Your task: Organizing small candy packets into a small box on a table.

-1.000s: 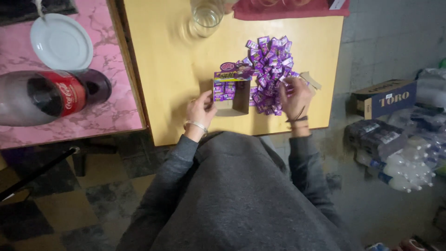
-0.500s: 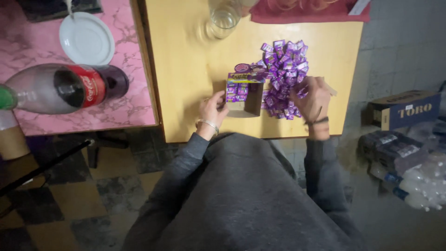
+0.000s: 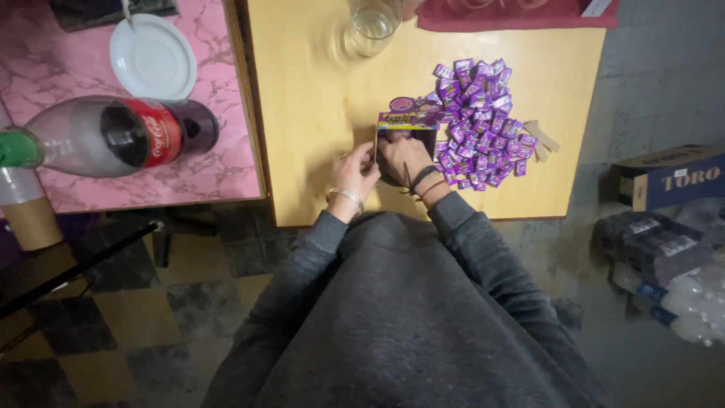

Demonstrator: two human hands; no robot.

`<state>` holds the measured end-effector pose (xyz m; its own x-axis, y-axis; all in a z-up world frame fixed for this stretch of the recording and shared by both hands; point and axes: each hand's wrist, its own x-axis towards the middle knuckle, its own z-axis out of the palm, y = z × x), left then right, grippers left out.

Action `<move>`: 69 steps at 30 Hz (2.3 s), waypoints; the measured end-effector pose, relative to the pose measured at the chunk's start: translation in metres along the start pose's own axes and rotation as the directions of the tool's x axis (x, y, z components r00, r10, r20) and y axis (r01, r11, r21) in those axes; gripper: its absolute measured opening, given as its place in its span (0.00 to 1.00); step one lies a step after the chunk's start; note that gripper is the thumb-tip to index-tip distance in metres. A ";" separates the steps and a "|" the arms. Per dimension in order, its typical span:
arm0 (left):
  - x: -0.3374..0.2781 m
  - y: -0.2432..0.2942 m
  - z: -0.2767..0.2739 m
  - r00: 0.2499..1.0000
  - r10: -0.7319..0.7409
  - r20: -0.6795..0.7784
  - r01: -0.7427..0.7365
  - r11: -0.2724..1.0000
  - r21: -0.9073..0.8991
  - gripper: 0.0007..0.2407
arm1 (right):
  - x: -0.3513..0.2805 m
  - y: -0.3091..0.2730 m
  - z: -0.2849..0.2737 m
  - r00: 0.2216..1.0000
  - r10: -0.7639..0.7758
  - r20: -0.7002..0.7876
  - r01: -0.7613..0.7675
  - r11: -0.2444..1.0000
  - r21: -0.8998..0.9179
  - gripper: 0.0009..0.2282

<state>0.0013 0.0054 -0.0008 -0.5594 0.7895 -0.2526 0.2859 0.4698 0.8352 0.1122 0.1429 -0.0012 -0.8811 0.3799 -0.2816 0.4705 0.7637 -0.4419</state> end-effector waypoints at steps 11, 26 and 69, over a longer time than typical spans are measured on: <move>0.000 0.002 -0.007 0.995 -0.036 0.092 0.041 0.998 -0.050 0.20 | -0.107 0.035 -0.109 0.870 0.239 -0.430 -0.083 0.933 0.351 0.03; 0.000 0.005 -0.006 0.992 -0.068 0.105 0.079 0.992 -0.096 0.19 | -0.119 0.135 -0.074 0.865 0.279 -0.417 -0.374 0.912 -0.167 0.13; -0.001 0.008 -0.012 0.992 -0.066 0.109 0.071 0.997 -0.043 0.21 | -0.103 0.168 -0.078 0.788 0.333 -0.519 -0.345 0.936 0.076 0.16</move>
<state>-0.0057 0.0037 0.0119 -0.4888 0.7952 -0.3587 0.2116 0.5070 0.8355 0.2781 0.2728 0.0196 -0.5621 0.8239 0.0729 0.7477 0.5438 -0.3810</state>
